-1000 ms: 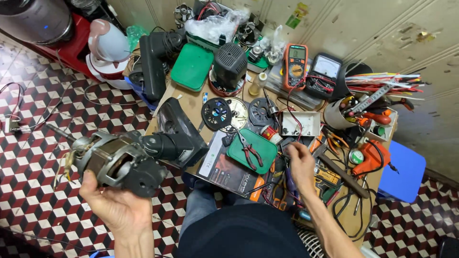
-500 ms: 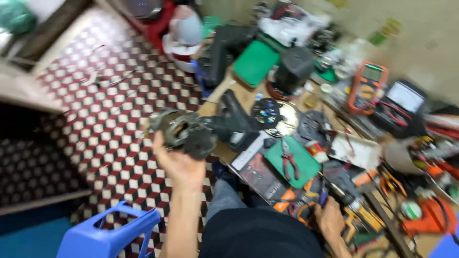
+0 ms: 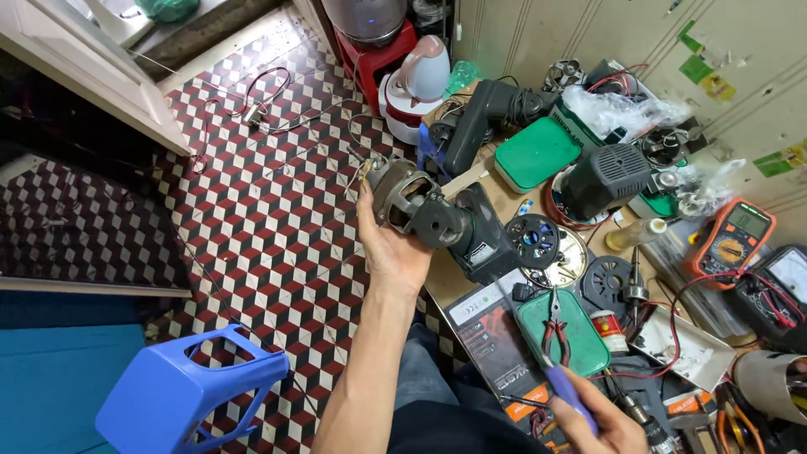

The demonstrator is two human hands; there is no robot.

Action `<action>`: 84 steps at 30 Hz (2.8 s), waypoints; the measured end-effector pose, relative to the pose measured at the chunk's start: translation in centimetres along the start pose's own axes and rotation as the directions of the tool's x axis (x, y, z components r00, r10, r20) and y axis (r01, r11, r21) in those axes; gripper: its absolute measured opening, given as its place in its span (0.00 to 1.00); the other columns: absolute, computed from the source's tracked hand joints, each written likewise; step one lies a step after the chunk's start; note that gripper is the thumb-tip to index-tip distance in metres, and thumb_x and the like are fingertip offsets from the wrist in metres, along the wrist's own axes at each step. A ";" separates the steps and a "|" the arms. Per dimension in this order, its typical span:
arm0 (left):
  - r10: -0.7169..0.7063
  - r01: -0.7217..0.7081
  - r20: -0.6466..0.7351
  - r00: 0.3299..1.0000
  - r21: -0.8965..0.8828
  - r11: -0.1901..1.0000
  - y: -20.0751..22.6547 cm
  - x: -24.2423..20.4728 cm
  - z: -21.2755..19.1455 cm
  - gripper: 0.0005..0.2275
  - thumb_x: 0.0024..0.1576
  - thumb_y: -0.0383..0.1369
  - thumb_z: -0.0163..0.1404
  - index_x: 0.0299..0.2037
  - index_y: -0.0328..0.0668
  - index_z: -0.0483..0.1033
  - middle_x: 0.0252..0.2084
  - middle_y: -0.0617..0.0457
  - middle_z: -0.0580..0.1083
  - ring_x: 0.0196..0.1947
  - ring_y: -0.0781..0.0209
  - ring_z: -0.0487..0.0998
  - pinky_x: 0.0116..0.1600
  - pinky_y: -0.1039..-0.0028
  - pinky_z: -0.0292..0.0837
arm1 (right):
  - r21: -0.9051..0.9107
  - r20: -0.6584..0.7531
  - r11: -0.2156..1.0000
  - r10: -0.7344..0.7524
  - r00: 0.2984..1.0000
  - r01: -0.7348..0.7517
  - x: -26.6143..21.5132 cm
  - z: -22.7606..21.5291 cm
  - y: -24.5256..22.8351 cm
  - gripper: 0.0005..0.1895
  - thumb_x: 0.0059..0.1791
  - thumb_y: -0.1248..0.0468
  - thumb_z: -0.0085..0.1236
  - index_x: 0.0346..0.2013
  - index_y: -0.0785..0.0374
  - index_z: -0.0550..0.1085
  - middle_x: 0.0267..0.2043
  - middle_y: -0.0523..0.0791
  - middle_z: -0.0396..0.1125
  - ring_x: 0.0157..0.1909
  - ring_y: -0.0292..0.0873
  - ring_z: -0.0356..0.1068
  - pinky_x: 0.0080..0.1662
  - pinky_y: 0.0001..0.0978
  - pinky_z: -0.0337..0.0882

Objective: The person works at a cluttered workbench repairing an electric motor. They hold the motor housing, use a screwdriver to loosen and remove its parts, manipulate the wiring and internal components by hand, and use pliers and a multimeter while testing and adjusting the motor assembly.

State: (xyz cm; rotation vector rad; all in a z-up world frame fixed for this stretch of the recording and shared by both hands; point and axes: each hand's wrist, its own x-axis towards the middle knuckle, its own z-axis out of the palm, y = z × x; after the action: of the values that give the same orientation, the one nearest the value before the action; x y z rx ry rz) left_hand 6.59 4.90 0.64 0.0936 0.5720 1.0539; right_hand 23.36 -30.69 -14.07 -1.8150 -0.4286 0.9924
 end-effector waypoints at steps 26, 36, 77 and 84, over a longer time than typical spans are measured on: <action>0.032 -0.033 -0.118 0.993 -0.010 0.999 -0.9 -0.1 -1.2 0.36 0.49 0.63 0.52 0.63 0.51 0.68 0.57 0.54 0.72 0.57 0.58 0.73 0.59 0.62 0.75 | -0.177 0.228 0.861 -0.435 0.871 0.476 -2.1 14.9 -21.0 0.22 0.47 0.63 0.62 0.56 0.63 0.76 0.45 0.46 0.78 0.45 0.35 0.74 0.48 0.26 0.72; 0.037 -0.035 -0.104 0.994 0.022 0.999 -0.9 -0.7 -2.0 0.39 0.48 0.65 0.49 0.68 0.56 0.62 0.62 0.53 0.67 0.63 0.56 0.70 0.63 0.59 0.73 | -0.292 0.184 0.917 -0.223 0.957 0.270 -2.9 15.4 -21.5 0.22 0.47 0.62 0.64 0.57 0.56 0.79 0.32 0.48 0.76 0.32 0.39 0.67 0.36 0.31 0.70; 0.088 -0.093 -0.113 0.990 -0.038 0.995 -3.1 -3.1 -5.0 0.27 0.54 0.56 0.48 0.55 0.45 0.73 0.51 0.50 0.74 0.50 0.55 0.74 0.53 0.62 0.73 | -0.004 0.164 0.997 -0.073 0.984 0.074 -4.7 16.5 -16.7 0.22 0.46 0.65 0.63 0.56 0.63 0.78 0.51 0.44 0.79 0.53 0.33 0.73 0.56 0.27 0.70; 0.047 -0.048 -0.143 0.989 -0.004 0.999 -2.0 -3.5 -4.6 0.27 0.53 0.57 0.47 0.54 0.47 0.73 0.49 0.52 0.75 0.48 0.56 0.76 0.50 0.60 0.76 | -0.066 0.101 0.983 -0.162 0.982 0.169 -4.8 17.2 -17.3 0.22 0.46 0.64 0.64 0.56 0.63 0.78 0.50 0.45 0.79 0.52 0.33 0.73 0.56 0.27 0.70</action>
State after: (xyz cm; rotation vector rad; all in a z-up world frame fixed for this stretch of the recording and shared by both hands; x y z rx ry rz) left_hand 4.63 0.07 -2.57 0.0254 0.6988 1.1147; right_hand 9.35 -15.85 0.12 -1.7704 -0.6727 0.9599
